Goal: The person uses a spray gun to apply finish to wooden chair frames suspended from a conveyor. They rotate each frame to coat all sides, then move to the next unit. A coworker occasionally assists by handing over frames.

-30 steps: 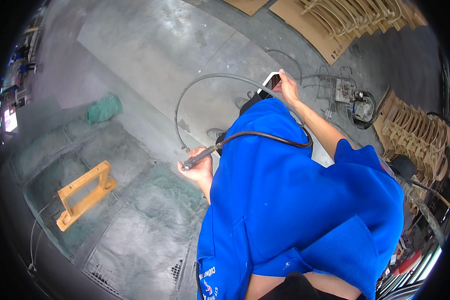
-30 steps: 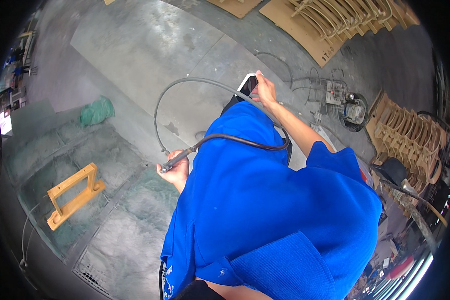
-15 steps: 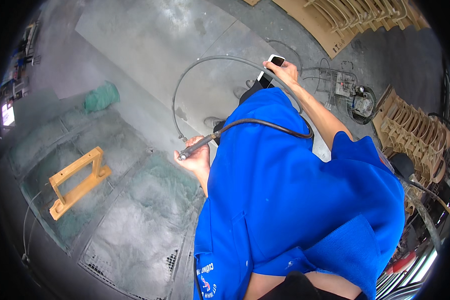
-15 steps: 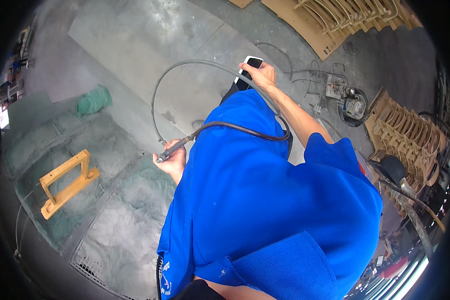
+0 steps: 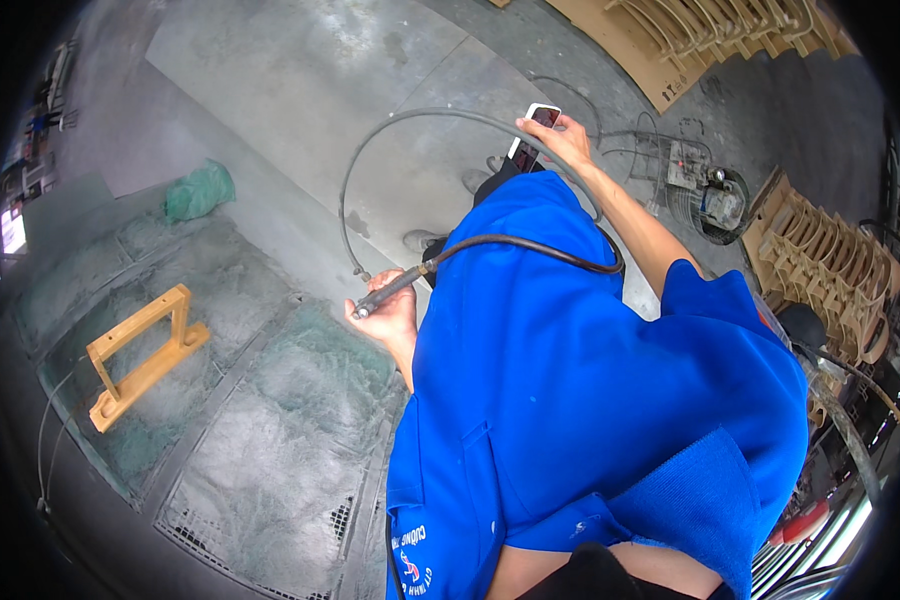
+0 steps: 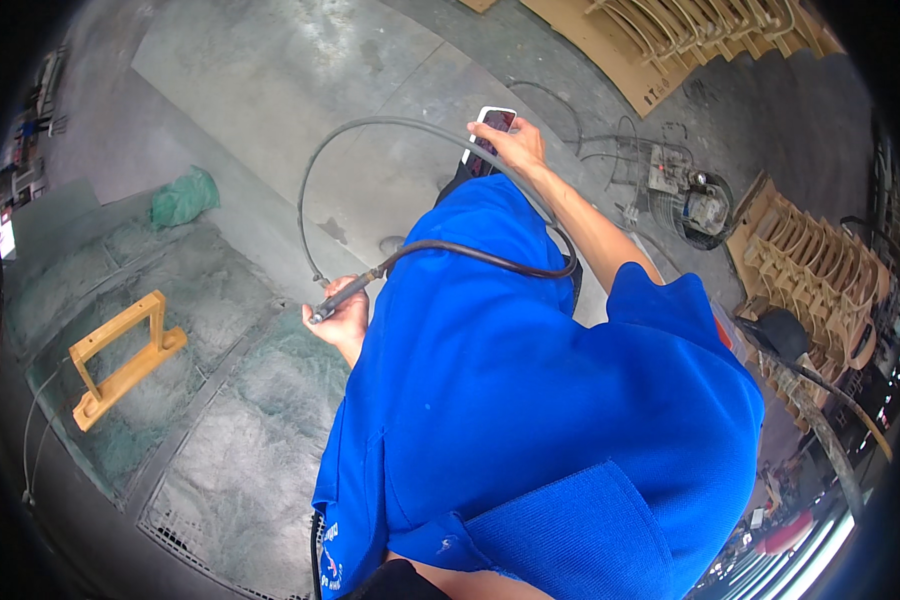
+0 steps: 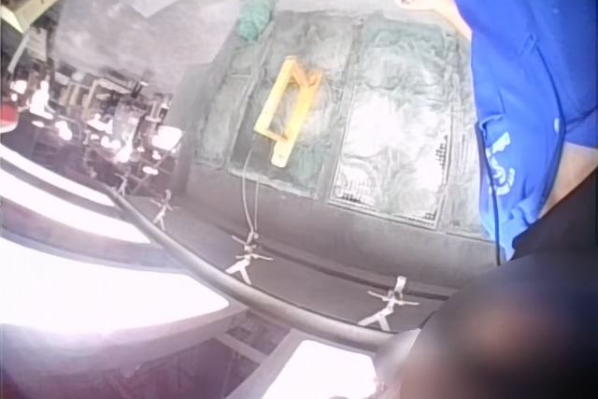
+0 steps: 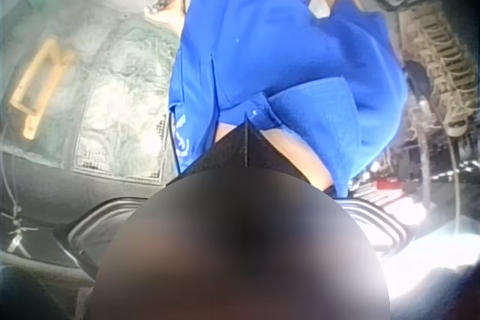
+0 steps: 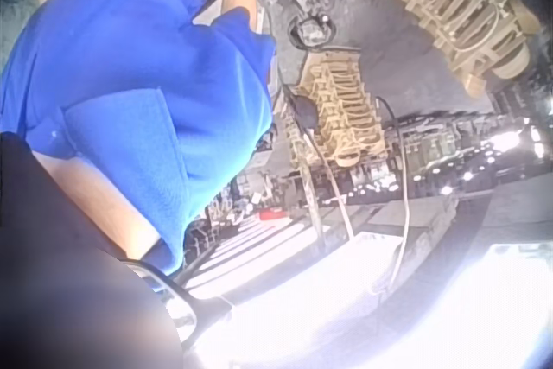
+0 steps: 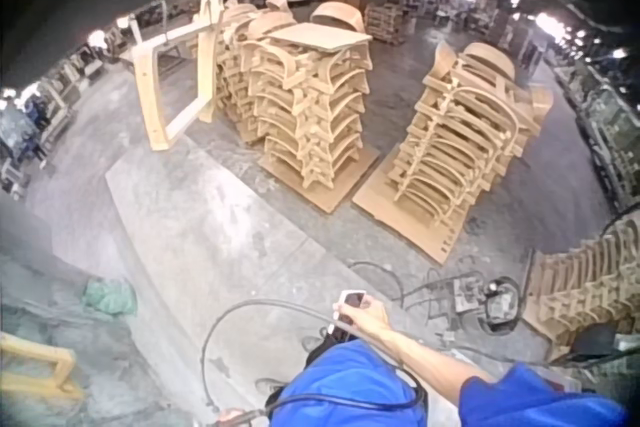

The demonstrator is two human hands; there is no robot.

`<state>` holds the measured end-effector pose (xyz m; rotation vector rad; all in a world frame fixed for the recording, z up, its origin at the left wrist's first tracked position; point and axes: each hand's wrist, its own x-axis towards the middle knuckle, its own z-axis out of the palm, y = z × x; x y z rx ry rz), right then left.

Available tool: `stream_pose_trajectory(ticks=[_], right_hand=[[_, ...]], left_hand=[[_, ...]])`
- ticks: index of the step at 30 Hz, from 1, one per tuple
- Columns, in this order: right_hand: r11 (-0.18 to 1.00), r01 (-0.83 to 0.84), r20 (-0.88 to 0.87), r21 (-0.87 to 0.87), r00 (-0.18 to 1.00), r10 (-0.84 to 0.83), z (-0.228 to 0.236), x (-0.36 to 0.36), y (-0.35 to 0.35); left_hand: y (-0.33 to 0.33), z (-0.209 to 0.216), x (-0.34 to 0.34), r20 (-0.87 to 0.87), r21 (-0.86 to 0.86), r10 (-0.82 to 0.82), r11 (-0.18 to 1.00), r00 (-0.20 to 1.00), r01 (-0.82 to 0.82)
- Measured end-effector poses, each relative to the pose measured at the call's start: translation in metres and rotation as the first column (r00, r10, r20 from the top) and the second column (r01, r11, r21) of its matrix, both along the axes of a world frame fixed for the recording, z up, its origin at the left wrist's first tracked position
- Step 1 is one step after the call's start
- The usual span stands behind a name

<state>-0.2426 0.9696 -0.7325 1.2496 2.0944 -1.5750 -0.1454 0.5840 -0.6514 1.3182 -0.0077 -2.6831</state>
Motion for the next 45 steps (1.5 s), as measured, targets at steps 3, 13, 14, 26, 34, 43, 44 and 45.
stream_pose_trajectory(ticks=[3,13,14,26,34,43,44,45], right_hand=[[1.000,0.023,-0.013,-0.015,1.000,-0.023,0.006,-0.001,-0.002],[0.998,-0.023,-0.046,0.056,0.999,0.025,0.004,0.001,-0.006],[0.997,-0.027,-0.047,0.066,0.998,0.030,0.002,0.003,-0.006],[0.944,0.194,-0.048,-0.265,0.976,-0.214,0.006,0.024,-0.007],[0.930,0.103,-0.099,-0.353,0.984,-0.146,-0.016,0.036,-0.002],[0.737,-0.506,-0.298,-0.449,0.862,0.410,-0.119,0.090,0.014],[0.746,-0.612,-0.270,-0.264,0.789,0.552,-0.136,0.085,0.005],[0.786,-0.586,-0.220,-0.196,0.808,0.546,-0.131,0.076,0.001]], left_hand=[[-0.001,-0.001,0.001,0.002,0.025,0.001,1.000,1.000,-0.001],[0.000,0.002,-0.003,0.023,0.005,0.014,1.000,1.000,-0.014],[0.000,0.002,-0.001,0.021,0.003,0.012,1.000,1.000,-0.012],[-0.005,-0.005,0.011,0.025,0.006,0.018,1.000,1.000,-0.018],[-0.012,-0.014,0.013,0.010,-0.028,-0.003,1.000,1.000,0.003],[-0.009,-0.034,0.021,0.061,0.043,-0.009,0.999,0.998,0.006],[-0.012,-0.040,0.019,0.024,0.000,-0.017,1.000,1.000,0.017],[-0.013,-0.033,0.012,0.010,0.025,0.035,0.999,0.999,-0.035]])
